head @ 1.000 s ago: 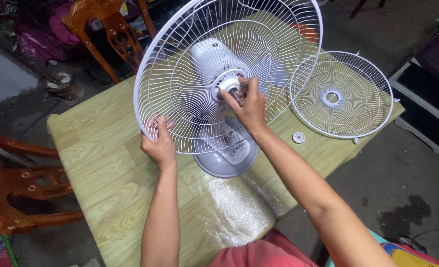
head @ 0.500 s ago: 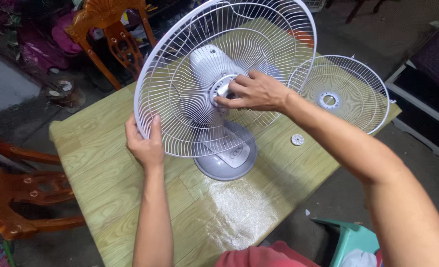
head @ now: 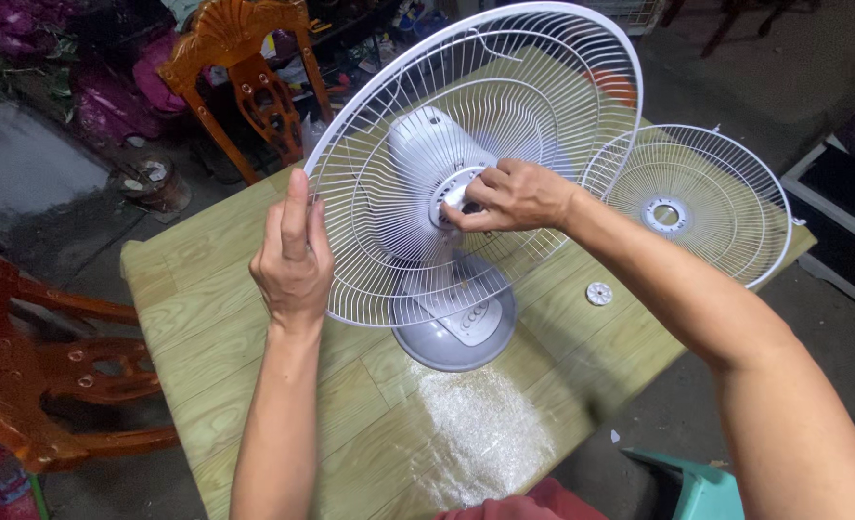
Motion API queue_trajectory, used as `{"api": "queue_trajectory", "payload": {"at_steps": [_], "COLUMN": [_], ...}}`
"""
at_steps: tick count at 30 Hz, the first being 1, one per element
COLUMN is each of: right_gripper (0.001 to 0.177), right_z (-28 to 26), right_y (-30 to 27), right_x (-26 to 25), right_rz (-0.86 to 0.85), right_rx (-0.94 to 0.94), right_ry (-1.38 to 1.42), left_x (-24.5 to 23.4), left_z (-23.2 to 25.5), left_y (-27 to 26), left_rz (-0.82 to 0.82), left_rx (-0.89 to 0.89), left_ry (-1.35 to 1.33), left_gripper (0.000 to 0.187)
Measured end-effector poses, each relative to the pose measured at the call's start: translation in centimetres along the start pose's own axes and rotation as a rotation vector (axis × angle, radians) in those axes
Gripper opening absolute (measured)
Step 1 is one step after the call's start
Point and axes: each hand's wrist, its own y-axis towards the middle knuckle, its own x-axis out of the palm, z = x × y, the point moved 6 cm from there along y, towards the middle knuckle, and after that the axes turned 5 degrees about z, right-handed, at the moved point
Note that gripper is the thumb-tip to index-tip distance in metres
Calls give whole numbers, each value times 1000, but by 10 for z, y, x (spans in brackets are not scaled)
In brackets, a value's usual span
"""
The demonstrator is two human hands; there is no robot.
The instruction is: The person assembles a white table fan by attaching the front grille, inserting the fan blades, and securing the components with a central nut. The person repeatedly removes and reattaches the grille and blades, adjusting the central nut throughout the process.
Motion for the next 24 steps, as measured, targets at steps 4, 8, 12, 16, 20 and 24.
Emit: {"api": "queue_trajectory", "payload": {"at_steps": [4,8,12,16,20,24], "right_gripper": [47,38,31,44,60,64], "right_z": [-1,-4,-8,-19,-36,-50], "right_y": [-3,-2,-6,-8,-14,-16], "right_x": [1,4,-1,5,10,17], "right_rz": [26,44,168,221,289,396], "right_rx": [55,154,343,540,780,1010], "right_ry": [41,70,214,275,285,336], "left_x": [3,3,3,3,3,3], "left_z": [-3,-4,-5,-6,-5,-4], "left_y": [-2,-5,-7,-8,-9,-9], "left_rz": [15,21,30,39,40,35], "left_rx": [-1,-9,-17,-6,-4,-4], "left_ry": [-7,-11,-3,-21,-13,-9], "left_gripper": [79,78,78,79,80,78]}}
